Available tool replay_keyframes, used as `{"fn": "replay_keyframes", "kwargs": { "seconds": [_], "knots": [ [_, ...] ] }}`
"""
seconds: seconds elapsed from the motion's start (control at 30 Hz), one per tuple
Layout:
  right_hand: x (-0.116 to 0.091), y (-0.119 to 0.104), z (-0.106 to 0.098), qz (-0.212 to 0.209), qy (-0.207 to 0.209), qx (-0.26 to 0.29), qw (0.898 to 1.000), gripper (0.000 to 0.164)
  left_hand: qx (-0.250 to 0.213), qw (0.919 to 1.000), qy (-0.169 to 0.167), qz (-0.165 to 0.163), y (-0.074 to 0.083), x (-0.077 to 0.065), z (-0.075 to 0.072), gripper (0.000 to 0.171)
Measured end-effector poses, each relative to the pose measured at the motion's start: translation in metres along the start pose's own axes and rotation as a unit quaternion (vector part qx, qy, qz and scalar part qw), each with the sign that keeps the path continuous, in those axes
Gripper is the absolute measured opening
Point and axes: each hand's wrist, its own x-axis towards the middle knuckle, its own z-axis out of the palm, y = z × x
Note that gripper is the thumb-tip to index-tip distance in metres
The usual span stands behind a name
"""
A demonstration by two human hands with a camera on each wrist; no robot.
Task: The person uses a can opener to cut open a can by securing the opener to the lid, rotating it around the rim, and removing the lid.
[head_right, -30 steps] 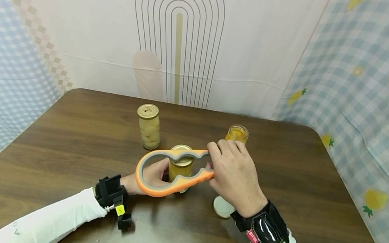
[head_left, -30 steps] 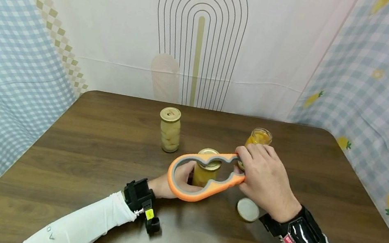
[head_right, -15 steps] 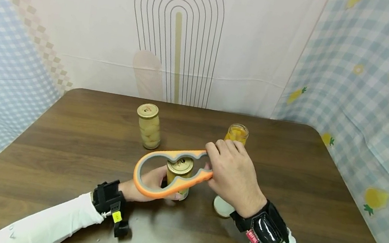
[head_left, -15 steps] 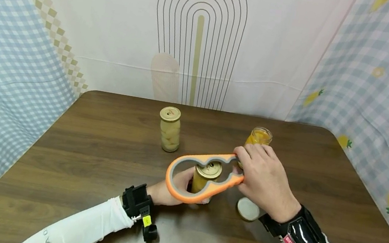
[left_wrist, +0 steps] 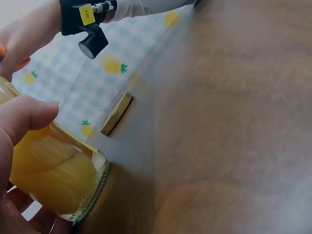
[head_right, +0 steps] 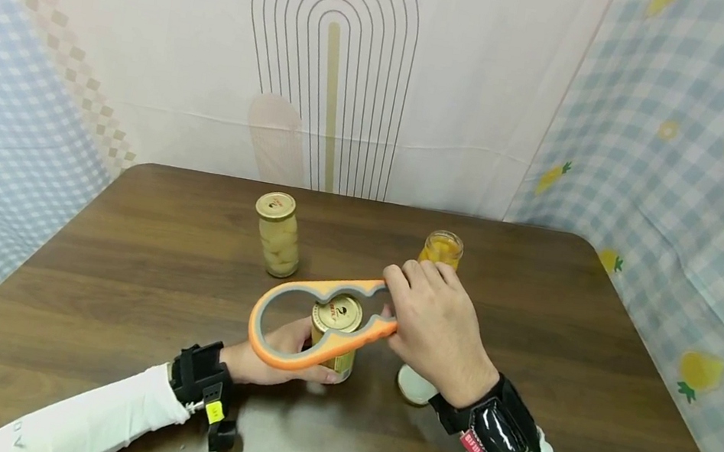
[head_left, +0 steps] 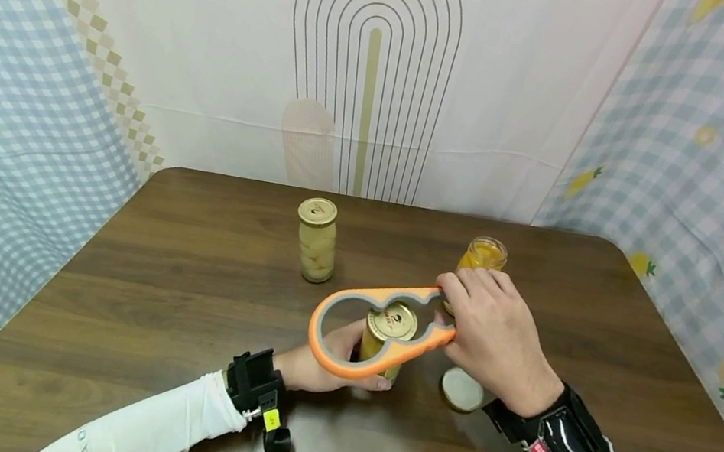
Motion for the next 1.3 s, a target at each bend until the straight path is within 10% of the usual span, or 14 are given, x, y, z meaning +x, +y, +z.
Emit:
{"fn": "replay_keyframes", "kwargs": {
  "seconds": [0.47,1.3],
  "knots": [
    [-0.001,-0.006,-0.002,0.007,-0.006,-0.002,1.0,0.029,-0.038,0.9976,0.043,-0.039,-0.001,-0.003,0.01,0.08],
    [0.001,-0.012,-0.001,0.015,-0.004,-0.014,1.0,0.03,-0.031,0.9993,0.019,0.009,0.0,0.0,0.006,0.082]
  ]
}}
